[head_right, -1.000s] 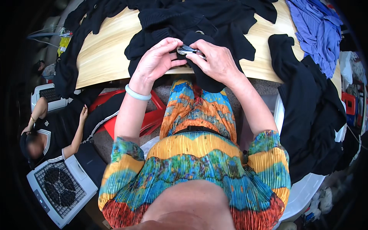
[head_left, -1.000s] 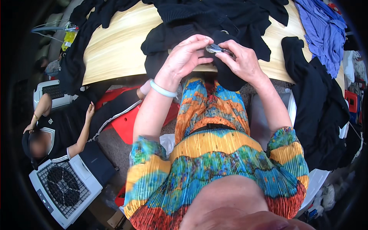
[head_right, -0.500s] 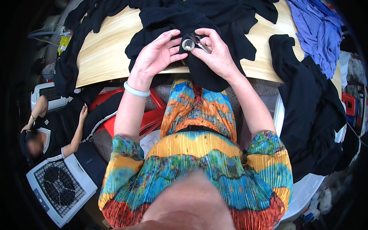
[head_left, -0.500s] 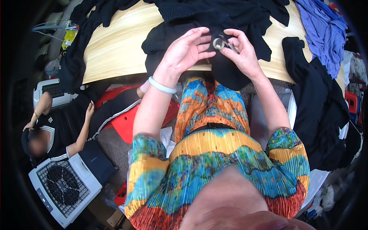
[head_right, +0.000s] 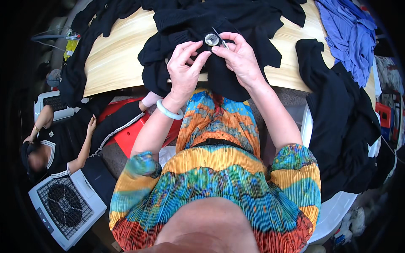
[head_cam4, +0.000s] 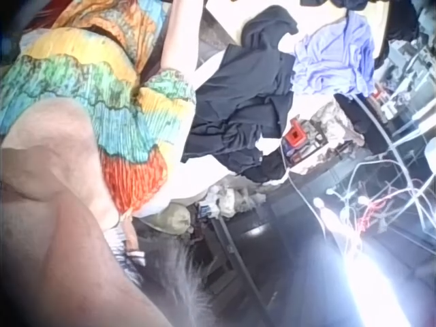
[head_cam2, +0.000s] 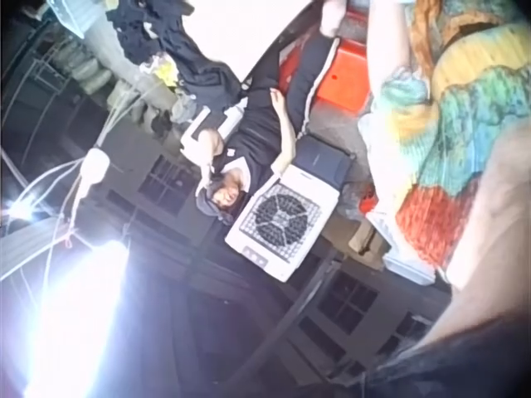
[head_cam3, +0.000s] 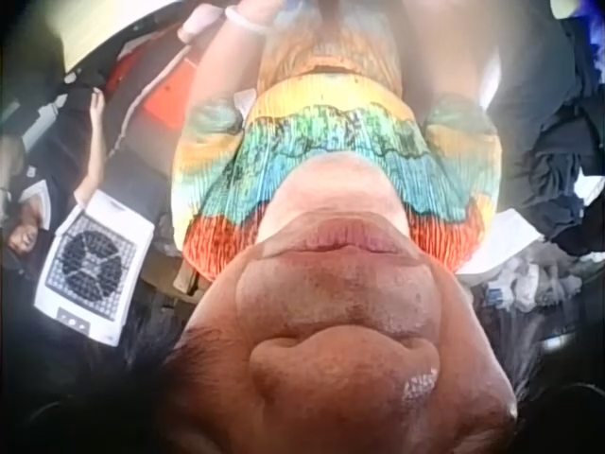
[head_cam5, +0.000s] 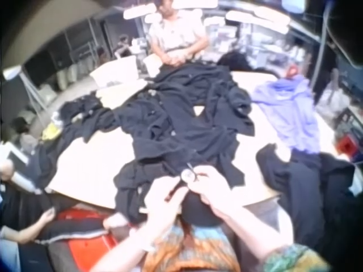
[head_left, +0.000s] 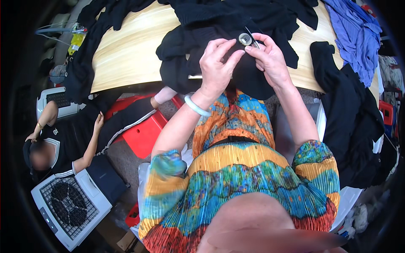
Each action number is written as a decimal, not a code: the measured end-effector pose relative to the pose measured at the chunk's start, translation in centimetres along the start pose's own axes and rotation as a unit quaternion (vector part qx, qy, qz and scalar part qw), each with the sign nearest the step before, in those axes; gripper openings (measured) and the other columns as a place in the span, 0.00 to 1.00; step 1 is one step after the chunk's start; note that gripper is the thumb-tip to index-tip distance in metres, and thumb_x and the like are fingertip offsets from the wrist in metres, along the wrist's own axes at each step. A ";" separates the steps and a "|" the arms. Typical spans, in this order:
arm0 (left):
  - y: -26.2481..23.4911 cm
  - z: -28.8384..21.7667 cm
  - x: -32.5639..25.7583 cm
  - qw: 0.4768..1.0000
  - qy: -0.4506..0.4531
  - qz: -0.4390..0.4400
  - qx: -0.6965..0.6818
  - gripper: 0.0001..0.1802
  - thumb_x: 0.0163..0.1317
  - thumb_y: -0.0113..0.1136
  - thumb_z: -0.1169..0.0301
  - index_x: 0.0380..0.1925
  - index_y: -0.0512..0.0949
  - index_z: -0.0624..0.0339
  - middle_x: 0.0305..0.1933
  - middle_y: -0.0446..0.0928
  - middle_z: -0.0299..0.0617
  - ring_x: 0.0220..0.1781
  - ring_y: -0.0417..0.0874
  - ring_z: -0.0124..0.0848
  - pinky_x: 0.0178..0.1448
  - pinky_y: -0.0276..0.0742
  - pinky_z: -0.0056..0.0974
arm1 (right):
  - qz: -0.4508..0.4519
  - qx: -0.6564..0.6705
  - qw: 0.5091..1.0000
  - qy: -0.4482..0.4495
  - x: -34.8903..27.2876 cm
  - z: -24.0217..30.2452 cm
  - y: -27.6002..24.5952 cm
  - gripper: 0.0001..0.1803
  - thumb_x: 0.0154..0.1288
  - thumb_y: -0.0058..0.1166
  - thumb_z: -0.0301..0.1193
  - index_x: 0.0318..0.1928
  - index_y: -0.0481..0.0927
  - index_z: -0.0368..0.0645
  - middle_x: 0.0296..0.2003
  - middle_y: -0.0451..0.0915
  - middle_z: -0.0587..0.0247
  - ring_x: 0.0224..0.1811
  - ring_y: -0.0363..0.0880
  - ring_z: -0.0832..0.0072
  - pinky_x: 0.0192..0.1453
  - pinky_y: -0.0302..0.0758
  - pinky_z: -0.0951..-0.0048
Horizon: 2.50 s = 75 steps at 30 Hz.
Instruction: Trimming excess loose threads from black garments around metal grommets using thread snips.
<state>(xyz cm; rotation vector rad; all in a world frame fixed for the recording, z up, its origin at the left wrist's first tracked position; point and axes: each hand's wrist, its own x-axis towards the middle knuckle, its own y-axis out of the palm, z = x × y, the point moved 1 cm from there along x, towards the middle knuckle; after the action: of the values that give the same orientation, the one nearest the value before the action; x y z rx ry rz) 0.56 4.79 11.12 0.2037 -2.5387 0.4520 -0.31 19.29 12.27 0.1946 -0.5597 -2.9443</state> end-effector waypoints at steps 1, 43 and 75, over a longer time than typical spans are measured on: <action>0.1 0.1 0.0 0.998 -0.043 0.008 -0.033 0.12 0.46 0.64 0.76 0.33 0.78 0.64 0.34 0.73 0.40 0.27 0.74 0.23 0.29 0.70 0.25 | 0.004 -0.006 1.000 -0.001 -0.2 0.2 0.1 0.21 0.53 0.55 0.25 0.46 0.64 0.38 0.25 0.74 0.71 0.14 0.57 0.95 0.15 0.48 0.91; 0.7 -0.5 -0.6 0.973 -0.188 0.034 -0.129 0.04 0.53 0.55 0.77 0.26 0.74 0.68 0.29 0.72 0.39 0.22 0.72 0.22 0.27 0.68 0.27 | 0.033 -0.009 0.999 0.035 -0.7 -0.1 -0.8 0.19 0.54 0.52 0.23 0.47 0.65 0.40 0.24 0.69 0.74 0.12 0.55 0.94 0.15 0.51 0.90; -1.8 -1.1 1.3 0.838 -0.353 0.144 -0.391 0.04 0.61 0.48 0.71 0.31 0.70 0.59 0.30 0.68 0.32 0.31 0.71 0.19 0.40 0.75 0.29 | 0.018 0.013 0.999 0.043 -1.0 0.0 -0.9 0.18 0.56 0.53 0.27 0.46 0.65 0.39 0.24 0.70 0.74 0.14 0.55 0.94 0.16 0.51 0.90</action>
<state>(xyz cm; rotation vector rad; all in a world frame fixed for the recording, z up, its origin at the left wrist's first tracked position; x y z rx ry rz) 0.46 3.47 13.19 -0.4024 -3.2343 -0.7251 0.54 20.28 12.00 0.3078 -0.5835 -2.8795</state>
